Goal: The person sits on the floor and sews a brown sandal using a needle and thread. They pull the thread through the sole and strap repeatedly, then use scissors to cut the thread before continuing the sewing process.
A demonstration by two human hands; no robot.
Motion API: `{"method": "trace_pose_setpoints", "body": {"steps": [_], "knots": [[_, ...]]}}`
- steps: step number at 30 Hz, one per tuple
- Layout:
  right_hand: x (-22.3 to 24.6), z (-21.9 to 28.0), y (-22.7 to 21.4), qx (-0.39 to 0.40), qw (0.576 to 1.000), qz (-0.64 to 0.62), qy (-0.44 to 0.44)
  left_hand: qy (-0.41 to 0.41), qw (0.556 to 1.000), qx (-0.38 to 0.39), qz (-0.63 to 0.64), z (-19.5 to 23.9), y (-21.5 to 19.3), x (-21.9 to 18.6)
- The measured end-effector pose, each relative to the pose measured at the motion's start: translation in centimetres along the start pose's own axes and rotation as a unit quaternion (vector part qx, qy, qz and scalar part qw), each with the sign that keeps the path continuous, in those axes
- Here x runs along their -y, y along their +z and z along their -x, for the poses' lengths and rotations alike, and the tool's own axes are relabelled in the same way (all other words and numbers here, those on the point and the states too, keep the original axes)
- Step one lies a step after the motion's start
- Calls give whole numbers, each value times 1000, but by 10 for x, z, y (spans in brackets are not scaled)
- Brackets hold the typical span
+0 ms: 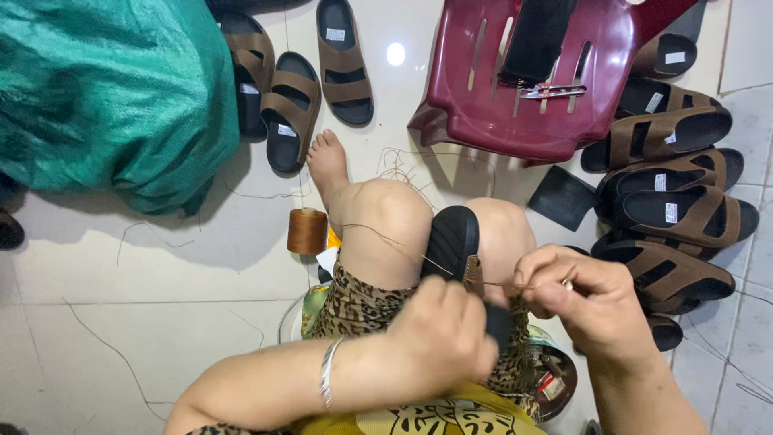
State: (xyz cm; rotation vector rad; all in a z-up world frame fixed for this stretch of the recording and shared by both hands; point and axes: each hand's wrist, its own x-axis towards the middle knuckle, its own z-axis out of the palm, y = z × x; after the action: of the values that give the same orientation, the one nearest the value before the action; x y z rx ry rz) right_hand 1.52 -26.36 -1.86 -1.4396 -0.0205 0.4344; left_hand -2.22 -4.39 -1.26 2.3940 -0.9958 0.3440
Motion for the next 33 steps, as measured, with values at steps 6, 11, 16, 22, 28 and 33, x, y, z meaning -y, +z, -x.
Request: {"method": "trace_pose_setpoints", "body": {"steps": [6,11,16,22,28,33], "knots": [[17,0,20,-28,981,190,-29,77,994,-39,60,-4,-8,34],[-2,-2,19,52,998,-44,-16,1,963,39,266,3,-29,33],[-16,-2,31,156,967,-181,85,-56,921,4,385,-10,-48,35],[9,-6,56,2,933,311,-184,-262,892,-69,363,3,-39,49],[16,-7,37,-24,1000,10,-8,-465,690,402,382,17,-50,68],[11,1,36,25,958,259,-120,-333,882,159,293,28,-47,65]]}}
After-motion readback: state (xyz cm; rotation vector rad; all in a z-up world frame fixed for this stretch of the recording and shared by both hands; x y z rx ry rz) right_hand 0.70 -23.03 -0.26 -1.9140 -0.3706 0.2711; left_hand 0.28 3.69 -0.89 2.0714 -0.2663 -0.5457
